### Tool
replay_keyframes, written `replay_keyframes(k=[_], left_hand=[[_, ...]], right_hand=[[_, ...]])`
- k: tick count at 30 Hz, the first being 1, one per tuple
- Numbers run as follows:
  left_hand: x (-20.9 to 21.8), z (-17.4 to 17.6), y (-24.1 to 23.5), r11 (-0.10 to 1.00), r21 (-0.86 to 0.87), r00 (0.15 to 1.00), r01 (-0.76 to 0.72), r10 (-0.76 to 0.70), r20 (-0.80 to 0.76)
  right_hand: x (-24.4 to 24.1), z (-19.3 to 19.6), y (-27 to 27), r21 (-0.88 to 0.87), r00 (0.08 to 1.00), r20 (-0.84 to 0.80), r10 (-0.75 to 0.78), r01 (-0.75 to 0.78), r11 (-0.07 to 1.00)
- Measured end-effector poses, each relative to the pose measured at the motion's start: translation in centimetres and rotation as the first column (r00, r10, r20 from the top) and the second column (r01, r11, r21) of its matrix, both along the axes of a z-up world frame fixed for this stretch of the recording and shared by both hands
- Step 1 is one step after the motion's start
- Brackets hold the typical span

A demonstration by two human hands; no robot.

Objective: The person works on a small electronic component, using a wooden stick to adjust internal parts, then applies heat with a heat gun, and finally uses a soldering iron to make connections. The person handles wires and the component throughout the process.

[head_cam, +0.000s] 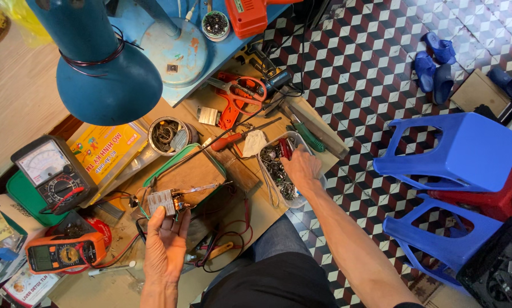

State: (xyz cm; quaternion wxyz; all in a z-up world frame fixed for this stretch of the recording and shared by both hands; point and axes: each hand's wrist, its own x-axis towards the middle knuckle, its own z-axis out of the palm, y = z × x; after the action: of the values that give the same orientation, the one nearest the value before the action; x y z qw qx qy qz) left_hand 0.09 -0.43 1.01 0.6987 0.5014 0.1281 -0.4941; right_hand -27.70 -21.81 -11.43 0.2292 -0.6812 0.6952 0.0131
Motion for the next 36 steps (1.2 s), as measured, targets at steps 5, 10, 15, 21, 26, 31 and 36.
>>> replay_keyframes(k=[5,10,15,21,26,31,36], left_hand=[[0.2,-0.1,0.0,1.0,-0.011,1.0,0.01,-0.01,-0.005],[0.3,-0.3,0.2,1.0,-0.022,1.0,0.01,-0.01,-0.009],[0.2,-0.3,0.1,1.0,0.026,1.0,-0.011,0.011,0.004],[0.1,0.0,0.0,1.0,0.03,1.0,-0.006,0.006,0.004],[0.1,0.0,0.0,1.0,0.024,1.0,-0.004,0.004,0.003],[0.0,0.1,-0.2,0.999,0.04,1.0,-0.012,0.012,0.003],[-0.1,0.3,-0.3,0.999,0.05,1.0,-0.022,0.022,0.01]], right_hand=[[-1.2,1.1,-0.4,0.003,0.99,0.08,0.119,-0.119,0.993],[-4.1,4.5,1.7,-0.102,0.987,0.137,0.085,-0.071,0.992],[-7.9,8.2,2.6,0.099,0.896,0.367,-0.251,0.231,0.968],[-9.9,10.2,2.5,0.137,0.81,0.458,-0.367,0.344,0.929],[-10.3,10.4,1.8,0.214,0.805,0.445,-0.392,0.329,0.92],[-5.9,7.1,1.2,0.238,0.896,0.403,-0.183,0.09,0.967],[0.4,3.7,1.3,0.053,0.985,0.175,-0.006,-0.004,0.999]])
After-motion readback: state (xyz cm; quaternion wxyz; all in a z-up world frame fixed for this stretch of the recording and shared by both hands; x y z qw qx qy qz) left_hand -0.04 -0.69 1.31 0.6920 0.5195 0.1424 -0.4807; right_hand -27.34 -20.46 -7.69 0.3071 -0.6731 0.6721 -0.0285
